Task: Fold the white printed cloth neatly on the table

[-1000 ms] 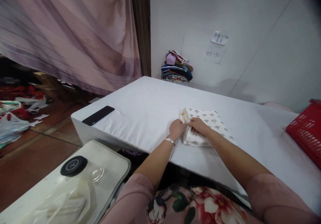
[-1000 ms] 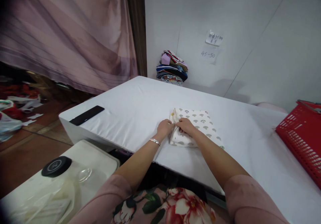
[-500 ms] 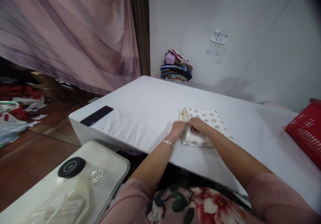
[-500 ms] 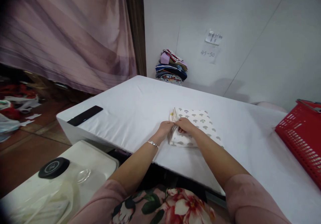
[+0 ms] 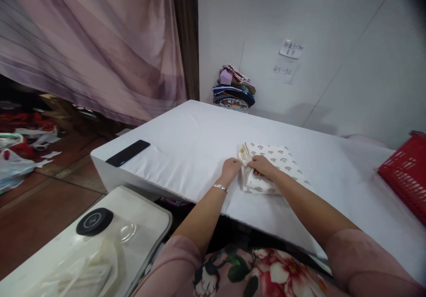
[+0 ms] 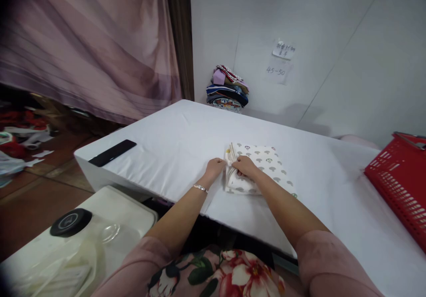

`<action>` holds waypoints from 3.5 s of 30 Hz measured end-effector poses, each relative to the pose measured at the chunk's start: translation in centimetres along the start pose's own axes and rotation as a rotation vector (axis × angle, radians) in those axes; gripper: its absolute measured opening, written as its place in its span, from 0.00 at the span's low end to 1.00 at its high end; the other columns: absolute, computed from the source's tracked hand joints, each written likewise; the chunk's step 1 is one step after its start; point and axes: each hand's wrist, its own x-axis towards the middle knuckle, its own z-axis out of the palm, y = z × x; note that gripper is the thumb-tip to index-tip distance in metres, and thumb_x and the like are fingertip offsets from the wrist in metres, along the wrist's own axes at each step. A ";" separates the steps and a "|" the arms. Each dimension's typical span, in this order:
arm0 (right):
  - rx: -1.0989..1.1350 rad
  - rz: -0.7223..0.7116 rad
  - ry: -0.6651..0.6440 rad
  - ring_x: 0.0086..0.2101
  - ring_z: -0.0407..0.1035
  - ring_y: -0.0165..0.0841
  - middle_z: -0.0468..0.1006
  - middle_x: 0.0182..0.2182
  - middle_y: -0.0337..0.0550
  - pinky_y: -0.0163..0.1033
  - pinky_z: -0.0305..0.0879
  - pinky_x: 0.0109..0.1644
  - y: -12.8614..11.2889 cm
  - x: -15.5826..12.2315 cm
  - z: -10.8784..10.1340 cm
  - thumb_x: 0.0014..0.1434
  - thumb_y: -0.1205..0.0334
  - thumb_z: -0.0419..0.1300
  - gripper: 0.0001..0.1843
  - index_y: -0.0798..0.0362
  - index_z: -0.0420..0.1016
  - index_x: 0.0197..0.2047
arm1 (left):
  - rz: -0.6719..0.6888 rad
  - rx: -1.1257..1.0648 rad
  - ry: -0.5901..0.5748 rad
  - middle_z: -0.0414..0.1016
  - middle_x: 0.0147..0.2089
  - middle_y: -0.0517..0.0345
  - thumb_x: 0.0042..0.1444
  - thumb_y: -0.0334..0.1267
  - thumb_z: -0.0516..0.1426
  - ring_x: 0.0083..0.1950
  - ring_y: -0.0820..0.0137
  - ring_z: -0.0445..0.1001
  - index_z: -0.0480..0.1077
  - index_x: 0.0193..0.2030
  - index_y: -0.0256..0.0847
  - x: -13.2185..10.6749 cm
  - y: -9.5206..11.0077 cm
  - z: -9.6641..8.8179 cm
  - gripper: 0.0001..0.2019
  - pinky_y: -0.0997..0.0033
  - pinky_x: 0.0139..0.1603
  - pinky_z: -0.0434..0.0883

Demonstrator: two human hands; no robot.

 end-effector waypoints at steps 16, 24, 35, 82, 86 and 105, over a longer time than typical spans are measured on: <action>-0.034 -0.018 0.046 0.12 0.61 0.27 0.66 0.09 0.34 0.28 0.52 0.16 0.0 -0.1 0.2 0.51 0.61 0.59 0.07 0.53 0.64 0.26 | 0.138 0.250 0.019 0.77 0.34 0.55 0.54 0.35 0.53 0.35 0.71 0.72 0.73 0.32 0.38 1.0 -0.4 1.6 0.08 0.75 0.33 0.62; -0.097 -0.051 0.080 0.14 0.64 0.28 0.67 0.11 0.34 0.30 0.54 0.19 -0.5 -0.6 0.3 0.52 0.63 0.57 0.05 0.52 0.64 0.27 | 0.134 0.282 -0.023 0.76 0.30 0.53 0.53 0.34 0.52 0.35 0.69 0.72 0.73 0.24 0.37 1.6 0.3 1.5 0.11 0.74 0.32 0.61; -0.128 -0.232 0.045 0.23 0.63 0.27 0.72 0.24 0.38 0.32 0.54 0.25 -0.3 -2.2 0.3 0.54 0.58 0.57 0.09 0.55 0.70 0.35 | 0.002 0.110 -0.186 0.70 0.20 0.57 0.52 0.60 0.53 0.22 0.71 0.69 0.72 0.29 0.35 2.4 0.6 1.6 0.26 0.73 0.25 0.64; -0.641 -0.349 0.240 0.67 0.35 0.43 0.45 0.69 0.50 0.58 0.34 0.66 5.0 2.3 -5.2 0.65 0.45 0.41 0.33 0.51 0.51 0.68 | 0.138 0.328 -0.035 0.72 0.23 0.56 0.52 0.43 0.53 0.28 0.70 0.69 0.67 0.21 0.39 3.4 0.1 0.8 0.13 0.74 0.27 0.58; -0.699 -0.245 0.214 0.66 0.39 0.44 0.47 0.68 0.50 0.58 0.36 0.66 8.5 2.1 -6.0 0.66 0.47 0.40 0.31 0.51 0.52 0.68 | 0.136 0.328 -0.048 0.72 0.22 0.55 0.52 0.43 0.53 0.29 0.69 0.72 0.69 0.23 0.38 3.6 0.0 1.0 0.13 0.74 0.28 0.61; -0.496 -0.593 0.168 0.63 0.50 0.43 0.62 0.63 0.47 0.57 0.40 0.65 5.1 -8.2 0.2 0.65 0.48 0.46 0.25 0.46 0.63 0.62 | -0.024 0.126 -0.140 0.70 0.21 0.59 0.53 0.43 0.57 0.23 0.73 0.71 0.70 0.24 0.37 4.0 0.0 1.2 0.13 0.77 0.27 0.66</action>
